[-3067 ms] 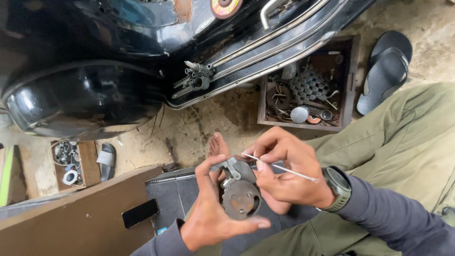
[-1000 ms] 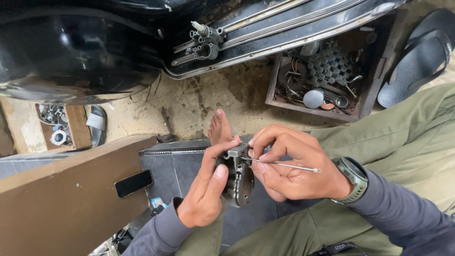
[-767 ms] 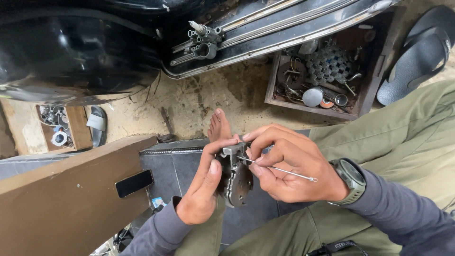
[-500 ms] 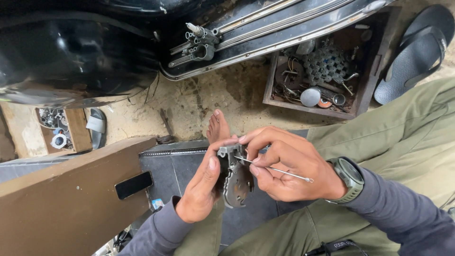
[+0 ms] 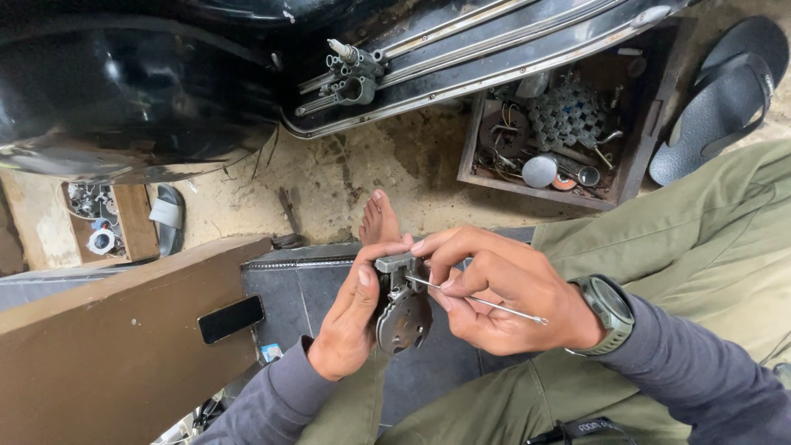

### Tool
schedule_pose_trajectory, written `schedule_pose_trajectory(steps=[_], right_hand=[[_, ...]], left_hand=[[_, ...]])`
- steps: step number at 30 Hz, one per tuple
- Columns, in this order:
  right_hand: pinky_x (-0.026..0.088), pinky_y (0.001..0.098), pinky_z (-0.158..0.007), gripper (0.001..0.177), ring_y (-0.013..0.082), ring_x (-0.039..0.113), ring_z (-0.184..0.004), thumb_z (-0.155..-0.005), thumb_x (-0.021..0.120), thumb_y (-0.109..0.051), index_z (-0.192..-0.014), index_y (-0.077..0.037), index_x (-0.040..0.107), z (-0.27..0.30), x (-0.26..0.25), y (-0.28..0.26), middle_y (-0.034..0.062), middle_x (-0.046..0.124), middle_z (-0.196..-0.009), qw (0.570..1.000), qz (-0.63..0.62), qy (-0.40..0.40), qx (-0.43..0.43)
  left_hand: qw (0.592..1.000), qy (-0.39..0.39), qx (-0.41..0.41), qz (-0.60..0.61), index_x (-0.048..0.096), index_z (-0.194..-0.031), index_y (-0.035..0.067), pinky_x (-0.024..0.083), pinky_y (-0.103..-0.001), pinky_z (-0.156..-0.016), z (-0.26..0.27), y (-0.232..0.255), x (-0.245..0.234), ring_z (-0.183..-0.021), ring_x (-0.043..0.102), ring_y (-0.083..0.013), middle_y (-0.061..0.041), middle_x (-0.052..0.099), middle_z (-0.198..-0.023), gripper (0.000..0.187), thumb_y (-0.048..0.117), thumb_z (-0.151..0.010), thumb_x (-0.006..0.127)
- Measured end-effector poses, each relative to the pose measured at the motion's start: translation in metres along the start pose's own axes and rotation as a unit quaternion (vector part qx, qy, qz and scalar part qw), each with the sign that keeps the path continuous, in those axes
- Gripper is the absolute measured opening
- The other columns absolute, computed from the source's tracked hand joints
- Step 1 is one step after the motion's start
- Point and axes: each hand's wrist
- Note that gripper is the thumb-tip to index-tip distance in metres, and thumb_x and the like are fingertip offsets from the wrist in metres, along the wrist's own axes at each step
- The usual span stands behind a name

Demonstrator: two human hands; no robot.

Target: The person sits on the floor and uses a thin metal tool to adjust a small metal motorcycle part held in their hands. The person repeatedly inserts and rotates the tool within the part's internal mechanism.

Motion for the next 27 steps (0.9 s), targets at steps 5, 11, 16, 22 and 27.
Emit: schedule_pose_trajectory(steps=[5, 11, 16, 22, 27], right_hand=[[0.065, 0.0494, -0.09, 0.009, 0.0386, 0.072, -0.092, -0.093, 0.059, 0.0, -0.092, -0.001, 0.05, -0.002, 0.0, -0.001, 0.0213, 0.063, -0.088, 1.0, 0.014, 0.009, 0.005], [0.064, 0.0421, -0.086, 0.013, 0.0358, 0.075, -0.094, -0.094, 0.059, -0.004, -0.086, -0.003, 0.049, -0.004, -0.001, -0.003, 0.0149, 0.063, -0.088, 0.999, 0.034, 0.013, 0.03], [0.06, 0.0333, -0.081, 0.01, 0.0302, 0.075, -0.094, -0.096, 0.06, -0.008, -0.092, -0.003, 0.053, -0.005, -0.005, -0.001, 0.0134, 0.065, -0.093, 0.997, 0.048, -0.001, 0.062], [0.059, 0.0335, -0.081, 0.011, 0.0266, 0.073, -0.093, -0.096, 0.061, -0.011, -0.099, -0.001, 0.057, -0.006, -0.01, 0.003, 0.0181, 0.067, -0.102, 0.996, 0.042, -0.017, 0.081], [0.057, 0.0328, -0.079, 0.009, 0.0247, 0.069, -0.089, -0.096, 0.062, -0.01, -0.098, -0.002, 0.062, -0.01, -0.012, 0.002, 0.0143, 0.065, -0.099, 0.994, 0.061, -0.036, 0.078]], left_hand=[[0.999, -0.026, 0.005, 0.02, 0.048, -0.139, 0.003, 0.039, -0.042, -0.119, 0.0, 0.001, -0.002, -0.136, 0.052, -0.0269, -0.019, 0.051, -0.147, 0.059, 0.05, -0.11, 0.03], [0.999, -0.049, 0.003, -0.024, 0.044, -0.143, 0.003, 0.032, -0.041, -0.122, 0.002, 0.007, -0.004, -0.142, 0.045, -0.0241, -0.016, 0.047, -0.152, 0.055, 0.046, -0.109, 0.033], [0.996, -0.074, 0.034, -0.024, 0.038, -0.145, 0.002, 0.036, -0.045, -0.121, 0.0, 0.013, -0.002, -0.141, 0.044, -0.0261, -0.015, 0.041, -0.153, 0.069, 0.058, -0.106, 0.041], [0.994, -0.098, 0.036, -0.018, 0.031, -0.149, 0.001, 0.037, -0.044, -0.122, -0.002, 0.023, 0.0, -0.141, 0.046, -0.0256, -0.016, 0.041, -0.153, 0.073, 0.055, -0.104, 0.05], [0.995, -0.099, 0.032, 0.003, 0.031, -0.148, 0.002, 0.035, -0.045, -0.123, -0.002, 0.022, 0.0, -0.145, 0.041, -0.0275, -0.018, 0.037, -0.156, 0.071, 0.054, -0.104, 0.051]])
Point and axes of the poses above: each hand's wrist, its own z-axis away from the middle knuckle, its own x-axis out of the palm, y = z × x
